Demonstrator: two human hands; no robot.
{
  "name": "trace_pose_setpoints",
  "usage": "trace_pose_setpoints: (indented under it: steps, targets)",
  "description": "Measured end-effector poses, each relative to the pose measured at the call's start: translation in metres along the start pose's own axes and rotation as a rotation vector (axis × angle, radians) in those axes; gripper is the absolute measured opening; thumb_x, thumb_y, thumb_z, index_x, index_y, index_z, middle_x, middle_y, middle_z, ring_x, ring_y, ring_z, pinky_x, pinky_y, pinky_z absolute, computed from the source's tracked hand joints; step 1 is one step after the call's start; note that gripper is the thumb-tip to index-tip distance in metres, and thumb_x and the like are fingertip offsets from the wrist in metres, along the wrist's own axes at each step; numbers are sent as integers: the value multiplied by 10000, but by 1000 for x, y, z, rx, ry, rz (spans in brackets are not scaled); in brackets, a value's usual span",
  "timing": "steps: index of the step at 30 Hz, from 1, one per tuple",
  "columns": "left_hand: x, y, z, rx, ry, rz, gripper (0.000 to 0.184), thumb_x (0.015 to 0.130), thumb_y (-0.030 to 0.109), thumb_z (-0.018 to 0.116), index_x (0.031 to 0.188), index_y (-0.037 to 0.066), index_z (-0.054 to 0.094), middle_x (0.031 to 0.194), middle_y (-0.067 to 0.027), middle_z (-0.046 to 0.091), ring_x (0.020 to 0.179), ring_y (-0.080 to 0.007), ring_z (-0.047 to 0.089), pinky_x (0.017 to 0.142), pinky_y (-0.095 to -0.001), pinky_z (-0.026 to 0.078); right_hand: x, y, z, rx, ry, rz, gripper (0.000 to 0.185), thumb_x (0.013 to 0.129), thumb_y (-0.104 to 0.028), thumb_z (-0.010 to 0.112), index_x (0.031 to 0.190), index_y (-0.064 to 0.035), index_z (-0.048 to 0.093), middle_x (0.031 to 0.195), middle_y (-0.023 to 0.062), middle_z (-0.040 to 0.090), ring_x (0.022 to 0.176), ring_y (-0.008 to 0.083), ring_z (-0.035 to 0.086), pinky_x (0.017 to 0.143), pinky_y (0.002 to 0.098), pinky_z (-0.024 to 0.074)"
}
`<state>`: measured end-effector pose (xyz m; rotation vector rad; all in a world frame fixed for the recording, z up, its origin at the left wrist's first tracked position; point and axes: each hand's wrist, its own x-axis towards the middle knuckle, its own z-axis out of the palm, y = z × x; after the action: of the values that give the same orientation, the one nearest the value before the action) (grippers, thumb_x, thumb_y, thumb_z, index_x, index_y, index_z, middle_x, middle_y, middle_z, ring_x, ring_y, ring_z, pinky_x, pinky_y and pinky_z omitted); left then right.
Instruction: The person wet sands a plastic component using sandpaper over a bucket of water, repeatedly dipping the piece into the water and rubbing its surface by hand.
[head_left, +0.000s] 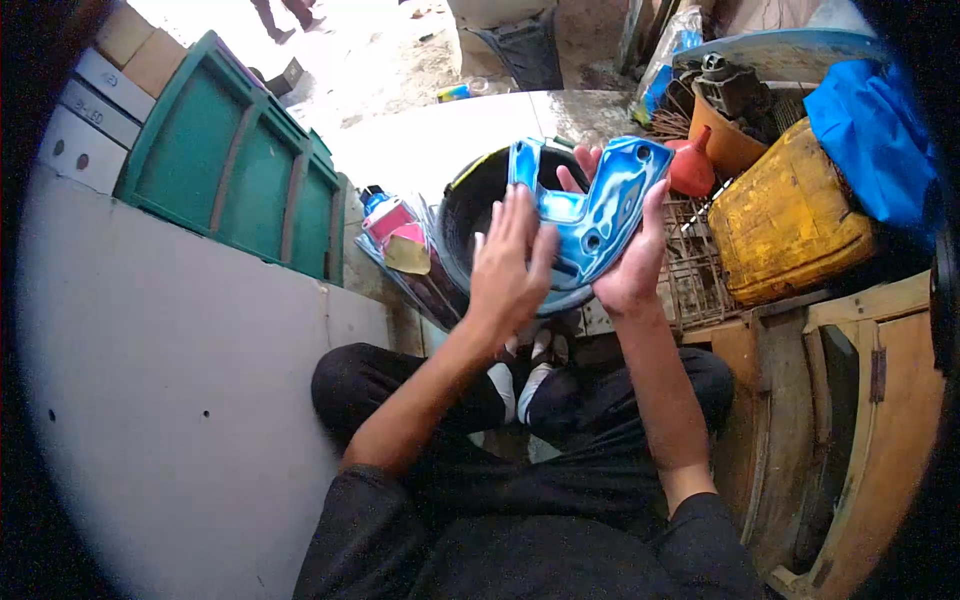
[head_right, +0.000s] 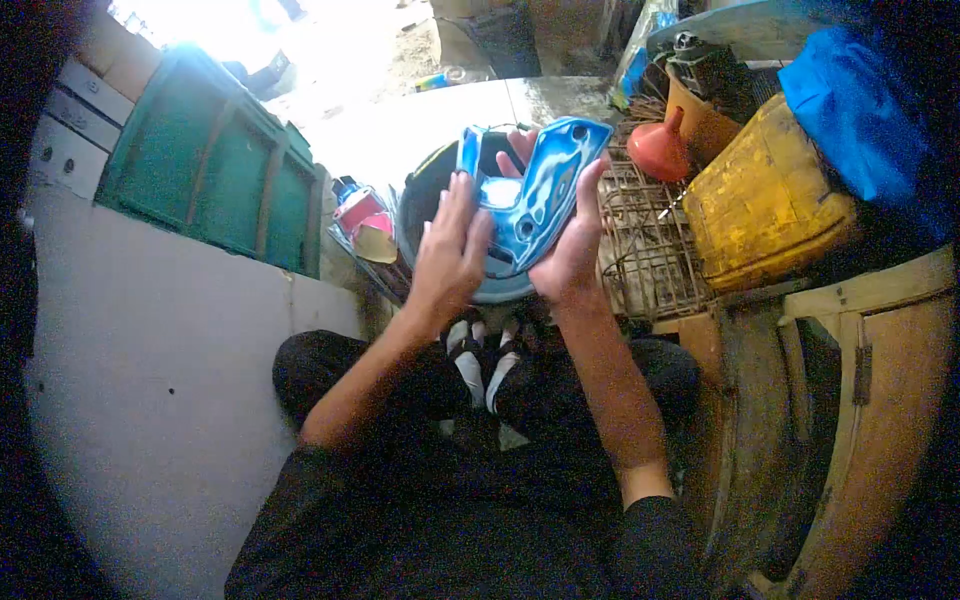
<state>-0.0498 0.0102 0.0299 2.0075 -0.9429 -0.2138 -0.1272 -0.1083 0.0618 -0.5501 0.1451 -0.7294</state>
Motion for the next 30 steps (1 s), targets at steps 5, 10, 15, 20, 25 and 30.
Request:
trace_pose_setpoints:
  steps: [5,10,15,20,25,30]
  targets:
    - [-34,26,-1,219,-86,451,728,952,460,541,1543,94,326,1590,-153,324,1479,-405,251,1144,-649,192,0,-7,-5,102,-18,1,780,988,-652,341,1449,-26,401,1476,153,470,1364,318,439,1153,490,330]
    - [-2,4,1,-4,-106,-77,707,1007,441,448,1577,100,204,1632,-186,188,1504,-404,162,1172,-625,119,-4,2,1,-9,-16,6,780,997,-641,329,1453,-11,387,1484,160,457,1373,299,429,1165,468,319]
    - [-32,19,3,168,-139,350,725,978,456,487,1568,106,249,1628,-176,210,1500,-427,156,1151,-673,96,-2,-1,-7,52,12,10,769,1005,-631,313,1458,-14,385,1481,162,459,1375,291,428,1167,466,316]
    - [1,4,7,-74,-60,6,636,1004,367,464,1559,117,280,1608,-211,241,1486,-441,191,1151,-668,110,-4,4,2,-13,0,-25,753,1016,-609,313,1461,-4,373,1468,172,468,1377,297,426,1170,462,313]
    - [-31,21,4,143,-150,367,598,1020,386,429,1556,151,309,1620,-170,238,1495,-428,172,1162,-651,96,0,-1,-11,58,26,-36,724,1011,-607,339,1440,-28,405,1469,169,469,1378,313,424,1165,479,310]
    - [-2,5,14,-93,-83,-31,628,1021,382,418,1569,126,253,1614,-209,228,1488,-430,196,1165,-628,128,-3,9,-5,-48,35,-51,753,1007,-624,330,1441,-12,387,1449,171,486,1367,286,433,1167,455,313]
